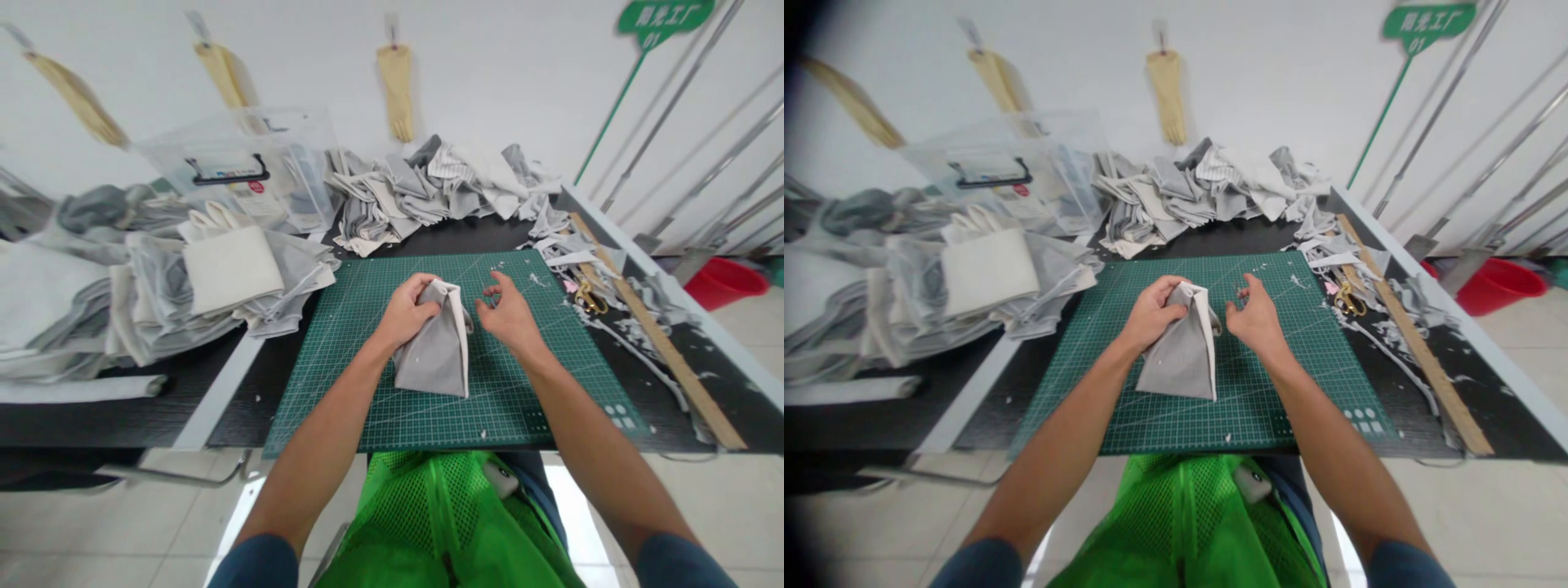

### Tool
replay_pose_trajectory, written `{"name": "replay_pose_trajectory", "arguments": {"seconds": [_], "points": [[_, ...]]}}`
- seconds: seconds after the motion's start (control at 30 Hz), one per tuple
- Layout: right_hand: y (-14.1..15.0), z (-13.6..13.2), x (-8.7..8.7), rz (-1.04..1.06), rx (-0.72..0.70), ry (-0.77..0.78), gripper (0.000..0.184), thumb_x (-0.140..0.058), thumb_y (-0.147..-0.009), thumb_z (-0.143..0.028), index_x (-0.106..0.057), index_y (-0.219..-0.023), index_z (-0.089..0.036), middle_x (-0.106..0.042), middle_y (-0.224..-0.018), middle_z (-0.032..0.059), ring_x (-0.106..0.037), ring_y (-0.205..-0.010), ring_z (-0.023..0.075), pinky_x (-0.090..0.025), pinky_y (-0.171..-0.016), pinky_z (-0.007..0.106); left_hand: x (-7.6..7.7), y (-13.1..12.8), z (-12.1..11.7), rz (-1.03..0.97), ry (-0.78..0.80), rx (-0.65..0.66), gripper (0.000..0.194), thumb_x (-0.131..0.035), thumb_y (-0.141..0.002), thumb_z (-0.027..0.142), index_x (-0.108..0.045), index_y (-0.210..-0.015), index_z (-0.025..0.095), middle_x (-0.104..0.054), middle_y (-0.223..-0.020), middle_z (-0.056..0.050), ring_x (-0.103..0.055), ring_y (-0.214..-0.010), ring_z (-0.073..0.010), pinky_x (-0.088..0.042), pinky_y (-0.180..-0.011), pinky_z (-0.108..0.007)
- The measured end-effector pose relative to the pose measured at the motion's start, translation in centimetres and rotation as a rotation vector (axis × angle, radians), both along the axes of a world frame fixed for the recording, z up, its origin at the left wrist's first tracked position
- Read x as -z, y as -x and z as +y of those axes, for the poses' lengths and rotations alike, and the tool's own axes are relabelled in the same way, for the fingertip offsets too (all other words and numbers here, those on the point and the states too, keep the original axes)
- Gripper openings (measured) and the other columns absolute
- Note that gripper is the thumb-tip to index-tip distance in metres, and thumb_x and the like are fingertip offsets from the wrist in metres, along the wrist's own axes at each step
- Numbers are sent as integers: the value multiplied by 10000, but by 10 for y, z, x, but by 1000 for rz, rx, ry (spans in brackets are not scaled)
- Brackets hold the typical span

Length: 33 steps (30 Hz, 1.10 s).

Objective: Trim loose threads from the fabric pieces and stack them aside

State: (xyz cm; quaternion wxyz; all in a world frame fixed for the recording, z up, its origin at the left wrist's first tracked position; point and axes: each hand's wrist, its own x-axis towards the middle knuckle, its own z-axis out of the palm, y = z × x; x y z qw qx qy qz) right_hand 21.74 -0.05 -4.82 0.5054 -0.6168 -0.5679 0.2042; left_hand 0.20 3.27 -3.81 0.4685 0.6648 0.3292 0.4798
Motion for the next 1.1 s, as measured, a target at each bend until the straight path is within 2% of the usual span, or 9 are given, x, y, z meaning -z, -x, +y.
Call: {"name": "replay_pose_trajectory", "arguments": {"seconds": [0.17, 0.27, 0.37, 0.57, 0.67, 0.8, 0.93, 1.03, 1.1], "points": [[10, -12, -18, 59, -217, -29, 391, -748, -833, -479, -611, -1091, -220, -685, -924, 28, -566, -696, 162, -485, -681, 336, 1, -1, -2, -14, 27, -27, 522, -676, -696, 114, -619, -1205, 215, -720, -966, -27, -659, -812, -168, -503, -721, -284], [20, -17, -25, 51, -232, -19, 413, -822, -762, -461, -606, -1028, -231, -672, -871, 9, -567, -708, 166, -486, -698, 339, 0, -1, -4, -23, 23, 26, 567, -684, -673, 116, -628, -1229, 214, -715, -955, -26, -637, -779, -158, -482, -690, -271], [21, -17, -23, 104, -224, -38, 334, -775, -802, -442, -602, -998, -234, -675, -860, 21, -598, -756, 186, -496, -733, 352, -2, 0, -6, 6, 7, 51, 565, -661, -642, 98, -675, -1195, 212, -717, -978, -31, -641, -807, -163, -481, -693, -272], [18, -17, -23, 139, -257, -42, 188, -655, -884, -369, -613, -999, -226, -671, -878, 28, -582, -739, 178, -459, -701, 338, -4, 7, -5, 113, 24, 71, 333, -634, -655, 135, -728, -967, 204, -687, -853, -1, -626, -769, -171, -480, -684, -284], [21, -19, -25, 143, -296, -26, 169, -620, -903, -350, -602, -1019, -228, -665, -900, 28, -579, -749, 177, -449, -705, 337, -6, 8, -6, 99, 18, 102, 267, -682, -769, 258, -725, -1028, 207, -721, -978, -36, -670, -930, -216, -523, -805, -330], [24, -21, -25, 174, -364, 14, 194, -617, -910, -365, -571, -1053, -242, -658, -903, 20, -587, -761, 180, -453, -710, 336, -11, 0, -13, 95, -83, 102, 485, -818, -710, 257, -692, -1177, 220, -740, -1144, -63, -683, -1068, -232, -520, -965, -373], [26, -23, -24, 230, -445, 17, 345, -721, -862, -436, -542, -1093, -254, -664, -912, 10, -606, -801, 186, -479, -750, 346, -13, -10, -21, 154, -127, -28, 229, -702, -772, 172, -716, -999, 203, -744, -918, -22, -673, -840, -175, -528, -810, -320], [28, -24, -24, 214, -476, 26, 487, -843, -752, -452, -543, -1084, -257, -651, -900, -4, -593, -800, 184, -482, -740, 341, -14, -13, -24, 151, -120, -124, 38, -674, -835, 212, -702, -856, 196, -717, -807, -2, -639, -746, -154, -513, -735, -298], [30, -24, -24, 183, -476, 42, 515, -878, -713, -447, -561, -1071, -256, -629, -858, -19, -568, -757, 175, -465, -693, 329, -15, -12, -25, 124, -84, -114, 107, -711, -858, 290, -691, -815, 194, -703, -755, 2, -617, -693, -145, -494, -677, -285]]}}
